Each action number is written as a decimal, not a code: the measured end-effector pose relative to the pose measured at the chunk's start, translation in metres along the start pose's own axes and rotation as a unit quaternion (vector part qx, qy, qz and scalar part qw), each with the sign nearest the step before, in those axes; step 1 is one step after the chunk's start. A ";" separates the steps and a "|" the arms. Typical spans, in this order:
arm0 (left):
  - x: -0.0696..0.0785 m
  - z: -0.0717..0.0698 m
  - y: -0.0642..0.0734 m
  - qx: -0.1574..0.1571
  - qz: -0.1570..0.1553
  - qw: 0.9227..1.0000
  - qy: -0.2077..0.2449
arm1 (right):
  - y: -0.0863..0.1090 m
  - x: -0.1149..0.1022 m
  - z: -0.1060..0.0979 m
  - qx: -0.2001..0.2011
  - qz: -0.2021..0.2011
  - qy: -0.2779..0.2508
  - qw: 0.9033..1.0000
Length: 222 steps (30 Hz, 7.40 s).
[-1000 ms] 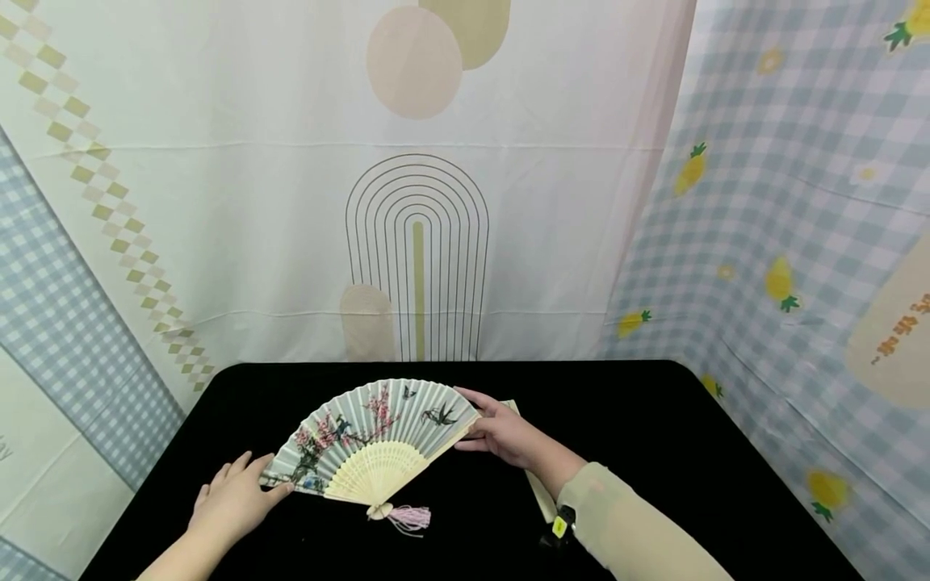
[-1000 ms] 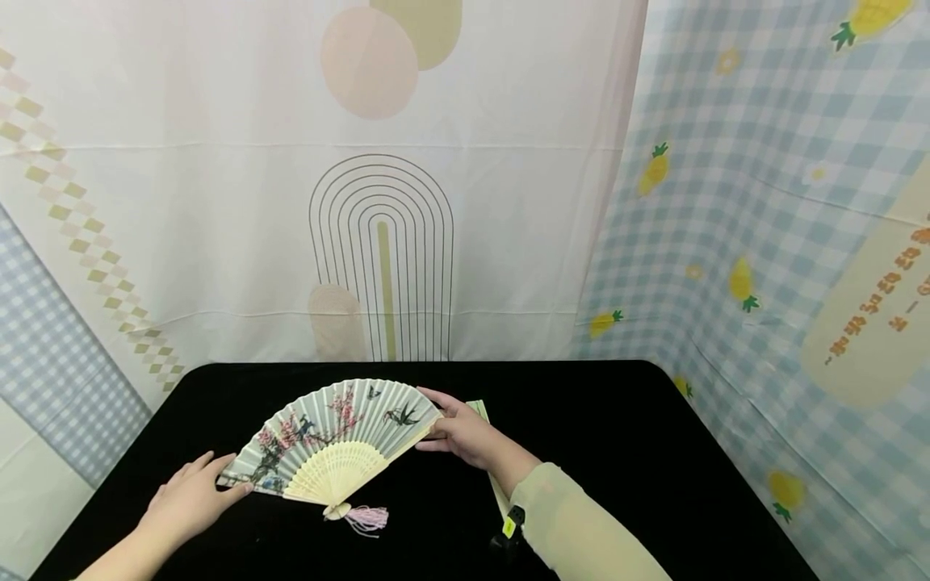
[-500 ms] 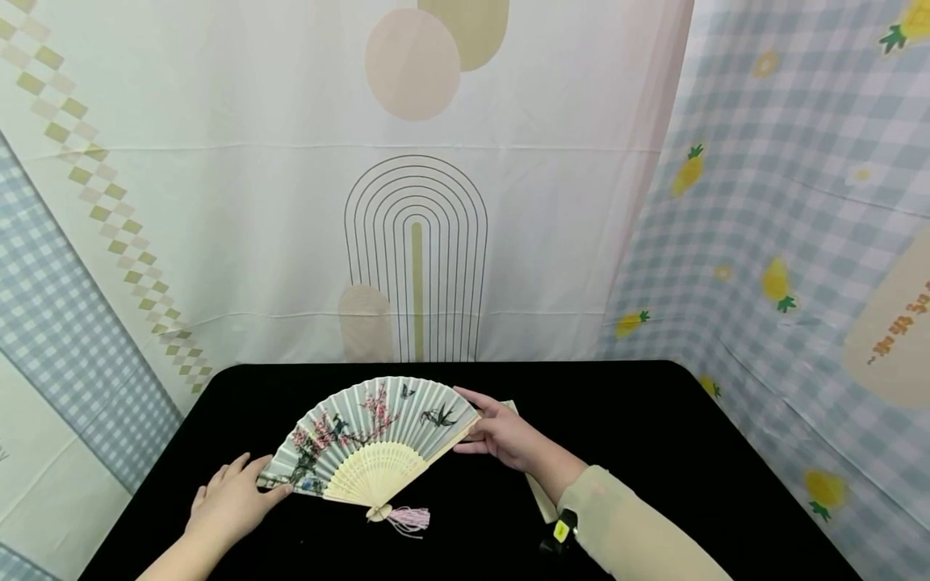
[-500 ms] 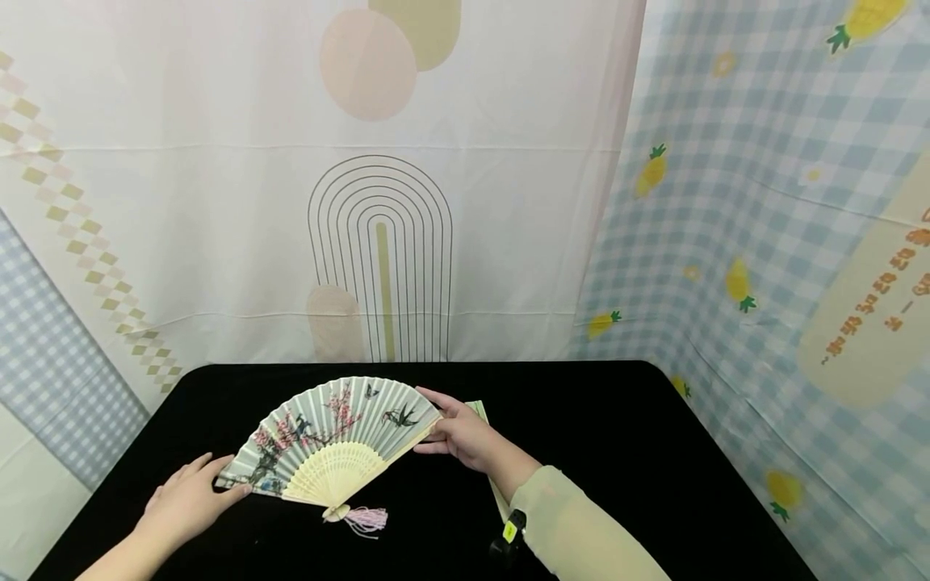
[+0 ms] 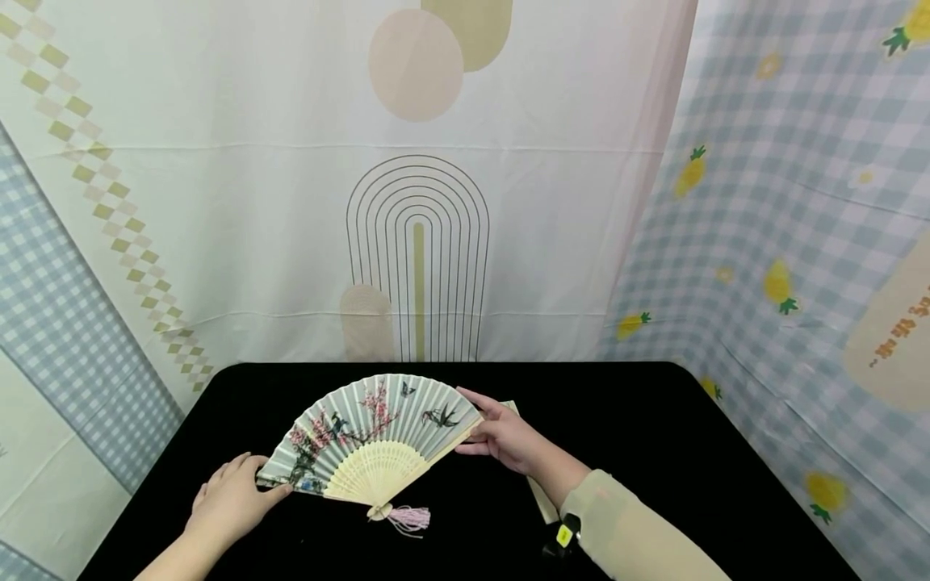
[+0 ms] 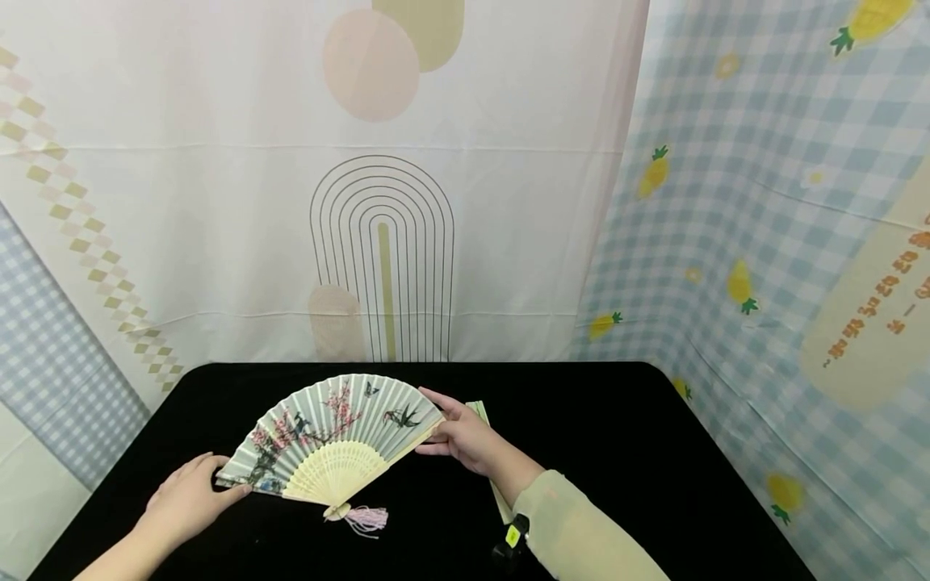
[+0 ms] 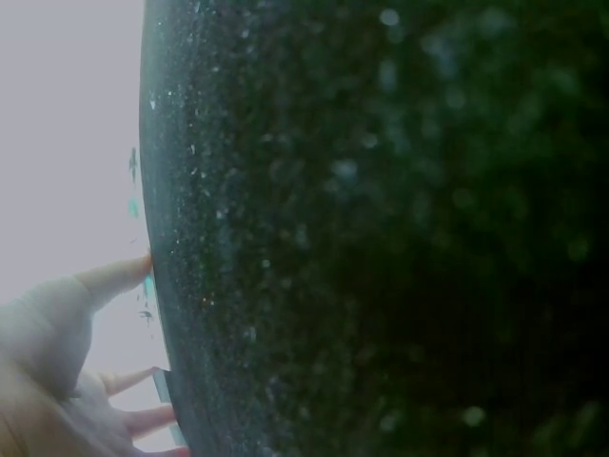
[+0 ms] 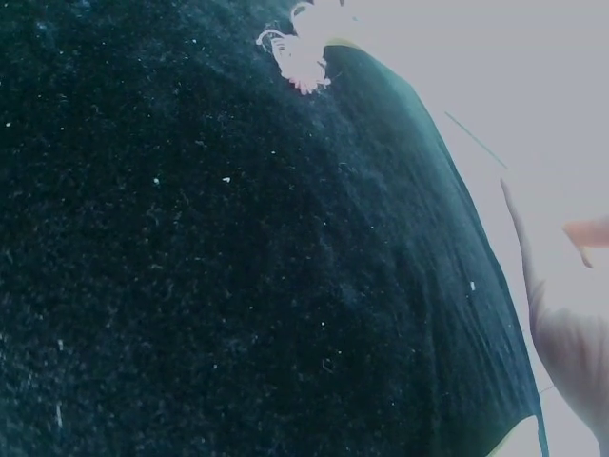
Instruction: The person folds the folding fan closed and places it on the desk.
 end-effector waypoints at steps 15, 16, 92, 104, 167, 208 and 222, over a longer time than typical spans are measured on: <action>-0.005 -0.004 -0.003 0.024 0.014 0.999 0.029 | 0.006 -0.004 -0.005 0.005 0.002 -0.015 1.000; -0.005 -0.004 -0.004 0.025 0.013 0.999 0.034 | 0.007 -0.005 -0.005 0.006 0.001 -0.016 1.000; 0.062 -0.006 -0.004 0.079 0.036 0.802 0.591 | 0.043 -0.034 -0.045 0.026 -0.065 -0.093 0.993; 0.067 -0.005 -0.005 0.104 0.054 0.819 0.562 | 0.045 -0.037 -0.043 0.025 -0.066 -0.082 0.994; 0.088 0.001 -0.020 0.108 0.050 0.779 0.616 | 0.034 -0.042 -0.036 0.012 -0.063 -0.030 0.997; 0.100 0.004 -0.019 0.118 0.057 0.778 0.614 | 0.035 -0.042 -0.038 0.058 -0.091 0.013 0.994; 0.097 0.003 -0.015 0.130 0.041 0.750 0.648 | 0.034 -0.045 -0.029 0.126 -0.145 -0.063 0.979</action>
Point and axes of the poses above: each hand's wrist, its own y-axis away from the middle knuckle, its own z-axis out of the palm, x = y × z, the point moved 5 cm from there along -y, towards the middle knuckle
